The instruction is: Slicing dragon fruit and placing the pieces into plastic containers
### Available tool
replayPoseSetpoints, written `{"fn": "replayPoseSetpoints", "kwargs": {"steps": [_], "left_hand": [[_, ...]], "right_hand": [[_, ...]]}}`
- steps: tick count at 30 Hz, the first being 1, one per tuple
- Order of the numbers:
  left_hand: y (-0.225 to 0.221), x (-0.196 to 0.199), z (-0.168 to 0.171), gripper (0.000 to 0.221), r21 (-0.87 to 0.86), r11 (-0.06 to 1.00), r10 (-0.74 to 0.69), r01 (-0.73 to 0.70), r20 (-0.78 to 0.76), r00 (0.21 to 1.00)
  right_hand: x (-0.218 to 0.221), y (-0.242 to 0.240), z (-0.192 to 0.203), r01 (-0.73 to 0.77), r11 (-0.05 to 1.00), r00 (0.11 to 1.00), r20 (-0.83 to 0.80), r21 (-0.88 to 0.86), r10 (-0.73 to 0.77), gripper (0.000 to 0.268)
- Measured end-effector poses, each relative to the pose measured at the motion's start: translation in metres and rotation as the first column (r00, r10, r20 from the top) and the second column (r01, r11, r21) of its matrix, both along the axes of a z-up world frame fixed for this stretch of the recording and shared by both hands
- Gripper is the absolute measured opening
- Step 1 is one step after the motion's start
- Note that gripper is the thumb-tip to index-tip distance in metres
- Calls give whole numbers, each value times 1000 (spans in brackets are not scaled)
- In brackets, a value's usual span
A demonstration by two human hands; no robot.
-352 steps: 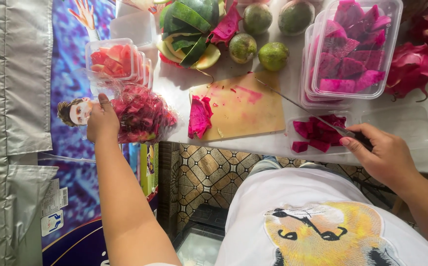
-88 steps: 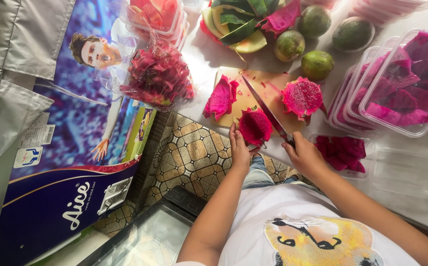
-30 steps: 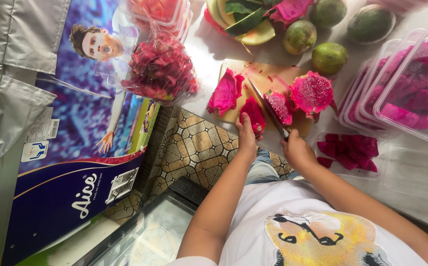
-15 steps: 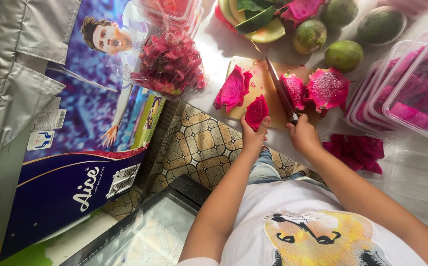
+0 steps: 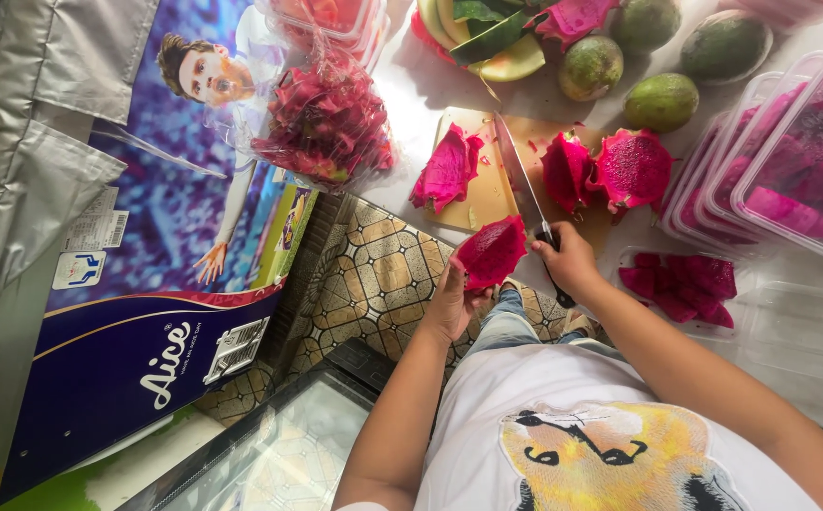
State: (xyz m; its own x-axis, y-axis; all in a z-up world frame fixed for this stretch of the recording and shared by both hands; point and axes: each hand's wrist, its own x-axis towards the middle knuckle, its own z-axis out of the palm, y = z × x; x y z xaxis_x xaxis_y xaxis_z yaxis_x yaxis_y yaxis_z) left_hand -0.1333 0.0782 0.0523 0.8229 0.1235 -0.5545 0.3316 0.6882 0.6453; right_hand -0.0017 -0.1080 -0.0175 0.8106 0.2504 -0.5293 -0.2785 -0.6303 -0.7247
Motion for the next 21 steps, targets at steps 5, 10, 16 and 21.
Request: {"fn": "replayPoseSetpoints", "kwargs": {"steps": [5, 10, 16, 21], "left_hand": [[6, 16, 45, 97, 154, 988, -22, 19, 13, 1000], [14, 16, 22, 92, 80, 995, 60, -57, -31, 998], [17, 24, 57, 77, -69, 980, 192, -188, 57, 980], [17, 43, 90, 79, 209, 962, 120, -177, 260, 958]], "right_hand": [[14, 3, -3, -18, 999, 996, 86, -34, 21, 44], [-4, -12, 51, 163, 976, 987, -22, 143, -162, 35], [-30, -108, 139, 18, 999, 994, 109, 42, -22, 42], [-42, -171, 177, -192, 933, 857, 410, -306, 311, 42]]}}
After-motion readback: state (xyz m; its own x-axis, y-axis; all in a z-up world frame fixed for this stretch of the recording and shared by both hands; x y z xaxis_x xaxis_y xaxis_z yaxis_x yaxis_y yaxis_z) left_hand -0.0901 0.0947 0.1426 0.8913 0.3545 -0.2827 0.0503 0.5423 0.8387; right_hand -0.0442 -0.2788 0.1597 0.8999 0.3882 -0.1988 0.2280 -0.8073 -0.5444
